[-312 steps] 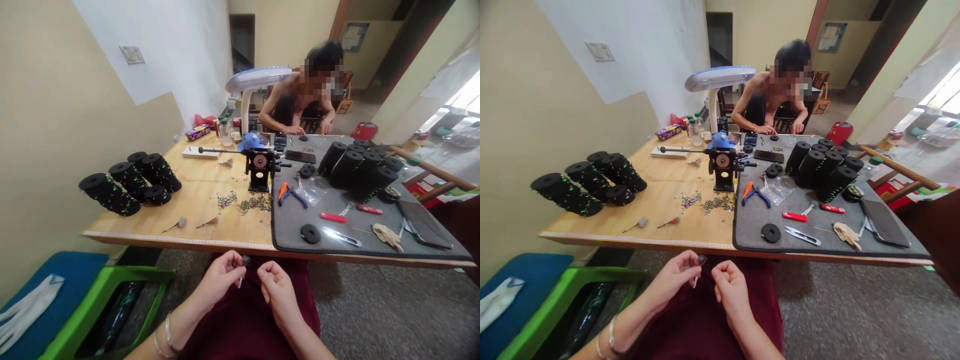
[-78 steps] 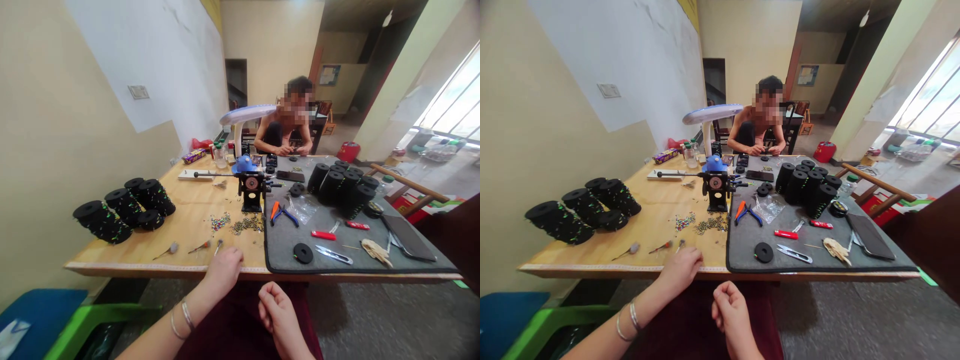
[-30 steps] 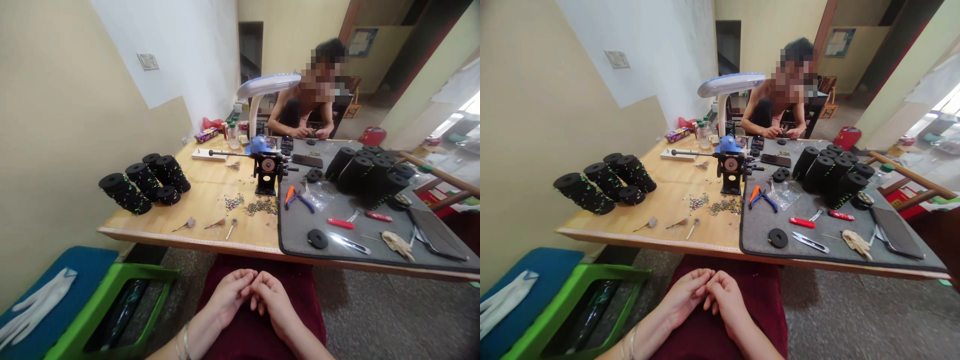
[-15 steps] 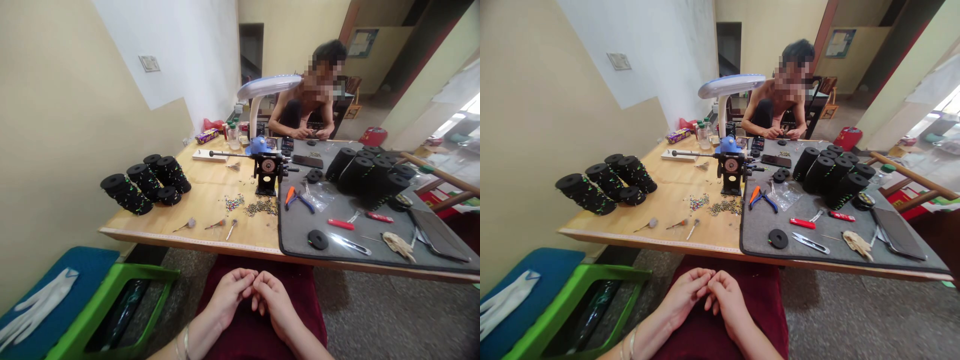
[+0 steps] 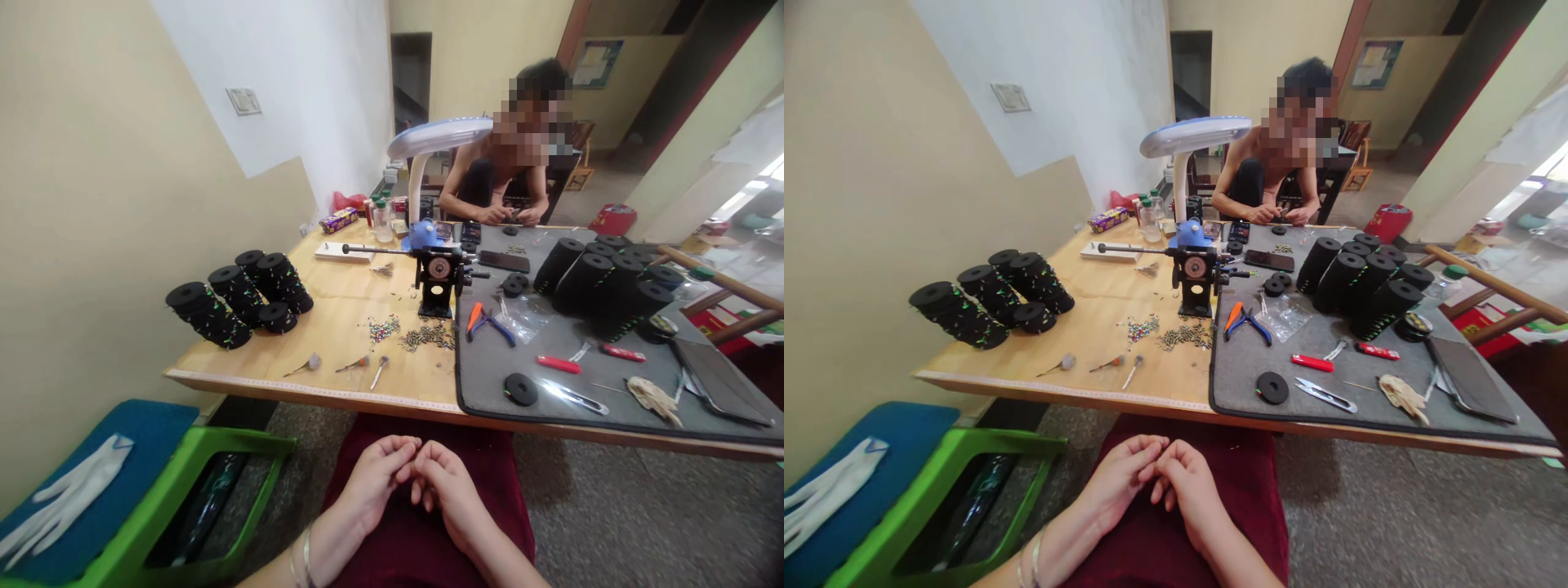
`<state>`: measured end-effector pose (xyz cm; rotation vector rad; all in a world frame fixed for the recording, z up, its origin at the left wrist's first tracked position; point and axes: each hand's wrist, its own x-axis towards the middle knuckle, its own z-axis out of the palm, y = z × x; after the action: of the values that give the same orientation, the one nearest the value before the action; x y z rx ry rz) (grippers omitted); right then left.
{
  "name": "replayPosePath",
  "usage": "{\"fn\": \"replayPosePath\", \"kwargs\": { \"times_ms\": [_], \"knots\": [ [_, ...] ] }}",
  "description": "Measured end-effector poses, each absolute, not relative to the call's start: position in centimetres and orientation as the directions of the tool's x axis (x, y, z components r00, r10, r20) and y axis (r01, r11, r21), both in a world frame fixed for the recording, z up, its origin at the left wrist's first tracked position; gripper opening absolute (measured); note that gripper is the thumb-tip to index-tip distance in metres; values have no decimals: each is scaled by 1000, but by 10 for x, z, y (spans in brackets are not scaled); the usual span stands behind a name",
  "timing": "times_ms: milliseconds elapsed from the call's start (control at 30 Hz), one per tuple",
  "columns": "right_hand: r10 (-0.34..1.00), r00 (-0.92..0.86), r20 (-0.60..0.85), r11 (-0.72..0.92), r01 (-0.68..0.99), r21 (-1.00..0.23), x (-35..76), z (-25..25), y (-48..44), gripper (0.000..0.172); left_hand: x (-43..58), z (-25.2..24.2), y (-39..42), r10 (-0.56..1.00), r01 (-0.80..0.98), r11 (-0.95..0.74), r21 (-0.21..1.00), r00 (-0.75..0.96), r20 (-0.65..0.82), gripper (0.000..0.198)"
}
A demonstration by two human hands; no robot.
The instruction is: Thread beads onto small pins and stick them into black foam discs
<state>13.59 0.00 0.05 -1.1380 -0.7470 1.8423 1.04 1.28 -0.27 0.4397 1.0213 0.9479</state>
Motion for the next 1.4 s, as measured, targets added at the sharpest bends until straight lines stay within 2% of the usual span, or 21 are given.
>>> {"fn": "replayPosePath", "kwargs": {
  "times_ms": [500, 767, 1033, 1400],
  "knots": [
    [877, -238, -417, -478, -358, -802, 136, 2, -1, 23, 9, -4, 12, 839, -419, 533, 735, 153, -522, 35],
    [881, -235, -411, -472, -378, -797, 136, 0, -1, 31, 8, -9, 10, 859, -361, 502, 786, 100, -502, 31],
    [874, -249, -417, -484, -373, -792, 137, -2, -1, 25, 9, -6, 11, 845, -419, 521, 744, 126, -520, 33],
    [876, -252, -411, -479, -368, -796, 136, 3, -1, 25, 8, -8, 11, 853, -400, 507, 764, 106, -510, 30]
  ]
}}
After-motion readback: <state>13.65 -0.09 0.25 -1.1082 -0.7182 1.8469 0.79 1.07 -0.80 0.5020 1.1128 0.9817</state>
